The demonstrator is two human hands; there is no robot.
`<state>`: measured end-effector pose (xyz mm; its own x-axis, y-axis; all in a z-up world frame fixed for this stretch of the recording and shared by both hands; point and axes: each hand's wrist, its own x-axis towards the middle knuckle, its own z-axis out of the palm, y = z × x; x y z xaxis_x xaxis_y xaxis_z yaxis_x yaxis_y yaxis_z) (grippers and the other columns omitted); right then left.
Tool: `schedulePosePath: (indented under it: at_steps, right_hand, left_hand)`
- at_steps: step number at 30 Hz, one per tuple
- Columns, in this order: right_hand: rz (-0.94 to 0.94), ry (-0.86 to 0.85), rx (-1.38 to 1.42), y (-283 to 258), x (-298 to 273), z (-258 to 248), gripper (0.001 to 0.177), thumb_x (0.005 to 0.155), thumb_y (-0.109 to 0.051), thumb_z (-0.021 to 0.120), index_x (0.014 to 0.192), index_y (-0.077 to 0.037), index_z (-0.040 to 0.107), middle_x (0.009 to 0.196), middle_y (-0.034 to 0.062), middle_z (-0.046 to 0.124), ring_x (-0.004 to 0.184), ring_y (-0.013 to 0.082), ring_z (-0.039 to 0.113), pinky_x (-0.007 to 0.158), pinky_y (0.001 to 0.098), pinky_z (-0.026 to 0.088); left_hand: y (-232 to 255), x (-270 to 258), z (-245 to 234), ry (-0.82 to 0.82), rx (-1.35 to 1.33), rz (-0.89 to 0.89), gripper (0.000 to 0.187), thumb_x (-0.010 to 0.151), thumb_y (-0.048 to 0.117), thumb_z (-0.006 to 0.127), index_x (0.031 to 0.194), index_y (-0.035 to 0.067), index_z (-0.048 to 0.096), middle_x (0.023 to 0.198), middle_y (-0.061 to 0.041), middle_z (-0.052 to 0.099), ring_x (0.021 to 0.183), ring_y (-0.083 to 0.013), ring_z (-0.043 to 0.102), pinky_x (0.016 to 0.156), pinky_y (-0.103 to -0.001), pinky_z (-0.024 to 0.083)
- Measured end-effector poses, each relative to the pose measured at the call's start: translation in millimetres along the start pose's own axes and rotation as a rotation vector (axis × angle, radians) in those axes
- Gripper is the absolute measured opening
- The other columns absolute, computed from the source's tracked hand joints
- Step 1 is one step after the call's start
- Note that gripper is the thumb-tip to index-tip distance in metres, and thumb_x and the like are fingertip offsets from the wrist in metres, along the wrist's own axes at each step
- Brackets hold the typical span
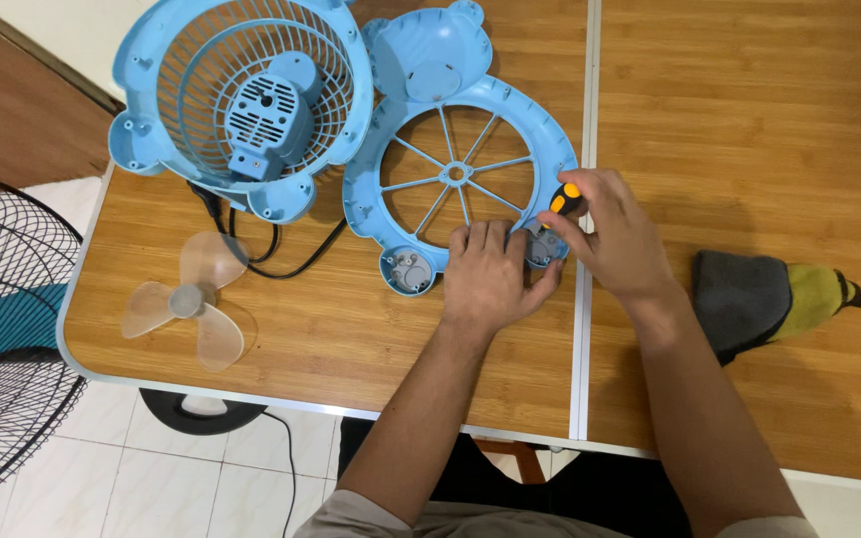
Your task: The person uses a screwdriver to remove screws from the base of a blue bear-shaped electric fan. They then detach the front grille, remove the fan blade, and continue unscrewing components from the base.
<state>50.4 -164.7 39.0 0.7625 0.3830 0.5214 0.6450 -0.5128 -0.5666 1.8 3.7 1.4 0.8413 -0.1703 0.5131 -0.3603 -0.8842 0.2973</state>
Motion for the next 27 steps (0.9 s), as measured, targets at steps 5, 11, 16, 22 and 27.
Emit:
schedulePosePath:
  at_steps: [5, 11, 16, 22, 27]
  right_hand:
    - [0.061, -0.064, 0.13, -1, 0, -1, 0.054, 0.095, -0.005, 0.076, 0.143, -0.005, 0.051, 0.12, 0.0162, 0.063, 0.1, 0.0216, 0.071, 0.082, 0.0307, 0.064]
    - [0.214, -0.155, 0.246, -5, 2, -8, 0.053, 0.094, -0.005, 0.072, 0.143, -0.007, 0.05, 0.113, 0.0124, 0.069, 0.098, 0.0214, 0.072, 0.065, 0.0292, 0.062]
    - [0.271, -0.182, 0.141, -11, 9, -8, 0.031, 0.1, -0.008, 0.07, 0.127, -0.005, 0.057, 0.112, 0.0108, 0.07, 0.095, 0.02, 0.072, 0.07, 0.0302, 0.062]
    - [0.039, 0.032, -0.038, -14, 6, -6, 0.048, 0.095, -0.011, 0.081, 0.137, -0.004, 0.059, 0.112, 0.0164, 0.063, 0.092, 0.0227, 0.068, 0.076, 0.0317, 0.059]
    - [-0.036, 0.044, 0.029, -9, 1, -2, 0.06, 0.095, -0.007, 0.08, 0.15, -0.008, 0.054, 0.112, 0.0144, 0.067, 0.091, 0.021, 0.07, 0.073, 0.0304, 0.059]
  left_hand:
    - [0, -1, -2, 0.043, -0.004, 0.019, 0.049, 0.086, 0.051, 0.07, 0.096, 0.003, 0.074, 0.098, -0.015, 0.067, 0.097, -0.0306, 0.062, 0.092, -0.044, 0.044]
    - [0, 0, -2, 0.031, -0.012, 0.015, 0.048, 0.086, 0.051, 0.07, 0.096, 0.003, 0.074, 0.095, -0.015, 0.066, 0.096, -0.031, 0.062, 0.091, -0.045, 0.044]
    - [0, 0, -3, 0.03, -0.009, 0.014, 0.047, 0.086, 0.05, 0.071, 0.098, 0.004, 0.074, 0.094, -0.014, 0.065, 0.095, -0.0311, 0.061, 0.091, -0.045, 0.044]
    - [2, 0, -5, 0.051, -0.015, 0.023, 0.047, 0.086, 0.049, 0.071, 0.109, 0.009, 0.076, 0.097, -0.014, 0.065, 0.095, -0.0308, 0.06, 0.089, -0.045, 0.044]
    - [1, 0, -4, 0.032, -0.019, 0.016, 0.047, 0.087, 0.049, 0.071, 0.109, 0.008, 0.077, 0.097, -0.013, 0.064, 0.095, -0.0304, 0.06, 0.09, -0.044, 0.044]
